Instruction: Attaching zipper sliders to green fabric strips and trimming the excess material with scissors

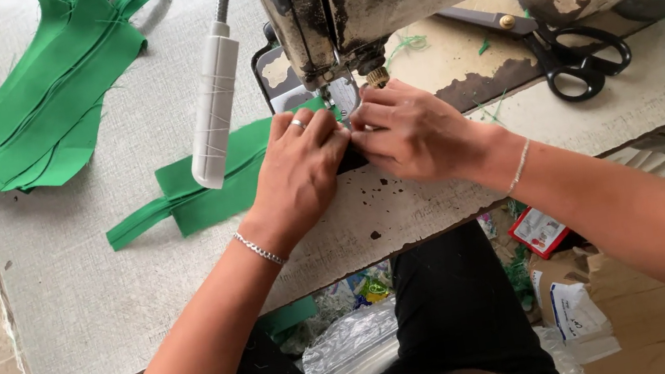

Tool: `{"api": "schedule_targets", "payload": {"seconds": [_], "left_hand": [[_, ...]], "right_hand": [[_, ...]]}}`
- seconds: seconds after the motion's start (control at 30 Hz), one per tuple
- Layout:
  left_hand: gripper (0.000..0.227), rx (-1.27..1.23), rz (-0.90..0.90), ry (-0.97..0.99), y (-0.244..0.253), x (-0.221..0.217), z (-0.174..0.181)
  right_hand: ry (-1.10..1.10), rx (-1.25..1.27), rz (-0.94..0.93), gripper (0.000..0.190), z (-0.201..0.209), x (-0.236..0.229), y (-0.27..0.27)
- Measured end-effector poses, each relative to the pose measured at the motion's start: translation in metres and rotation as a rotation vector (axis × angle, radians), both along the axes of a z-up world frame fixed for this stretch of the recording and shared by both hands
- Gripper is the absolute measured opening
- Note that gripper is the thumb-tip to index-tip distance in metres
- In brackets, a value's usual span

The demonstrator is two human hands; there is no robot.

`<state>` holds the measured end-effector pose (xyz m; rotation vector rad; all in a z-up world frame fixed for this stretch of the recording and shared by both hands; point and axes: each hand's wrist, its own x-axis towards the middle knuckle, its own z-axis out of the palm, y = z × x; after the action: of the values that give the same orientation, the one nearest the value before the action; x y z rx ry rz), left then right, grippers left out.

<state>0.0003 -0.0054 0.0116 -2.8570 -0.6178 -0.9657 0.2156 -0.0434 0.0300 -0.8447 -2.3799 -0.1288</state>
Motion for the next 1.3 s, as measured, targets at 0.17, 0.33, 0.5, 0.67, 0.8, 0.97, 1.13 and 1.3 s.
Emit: {"api": "schedule_targets", "payload": {"seconds": [0.17, 0.33, 0.5, 0.67, 0.8, 0.97, 1.13, 1.3], "left_hand": [[0.027, -0.166, 0.042, 0.010, -0.020, -0.014, 0.011], [0.037, -0.256, 0.086, 0.116, -0.032, -0.020, 0.025], [0.046, -0.249, 0.039, 0.099, -0.036, -0.029, 0.033], [0.046, -0.263, 0.007, 0.092, -0.038, -0.032, 0.033], [0.046, -0.249, 0.008, 0.126, -0.026, -0.029, 0.035], [0.046, -0.202, -0.001, 0.093, -0.011, -0.026, 0.027], [0.051, -0.164, -0.044, -0.004, -0.001, -0.024, 0.012], [0.053, -0.125, -0.024, 0.031, -0.004, -0.027, 0.013]], "right_hand": [[-0.092, 0.050, -0.020, 0.008, 0.001, -0.002, -0.011], [-0.122, -0.037, -0.051, 0.019, 0.011, -0.003, -0.018], [-0.175, -0.004, -0.034, 0.018, 0.024, -0.005, -0.021], [-0.262, -0.003, -0.043, 0.022, 0.027, -0.005, -0.022], [-0.306, -0.011, -0.066, 0.030, 0.030, -0.002, -0.014], [-0.291, 0.042, -0.069, 0.029, 0.030, -0.002, -0.006], [-0.317, 0.082, -0.111, 0.038, 0.015, 0.001, 0.000], [-0.286, 0.070, -0.112, 0.039, 0.009, 0.001, -0.002]]}}
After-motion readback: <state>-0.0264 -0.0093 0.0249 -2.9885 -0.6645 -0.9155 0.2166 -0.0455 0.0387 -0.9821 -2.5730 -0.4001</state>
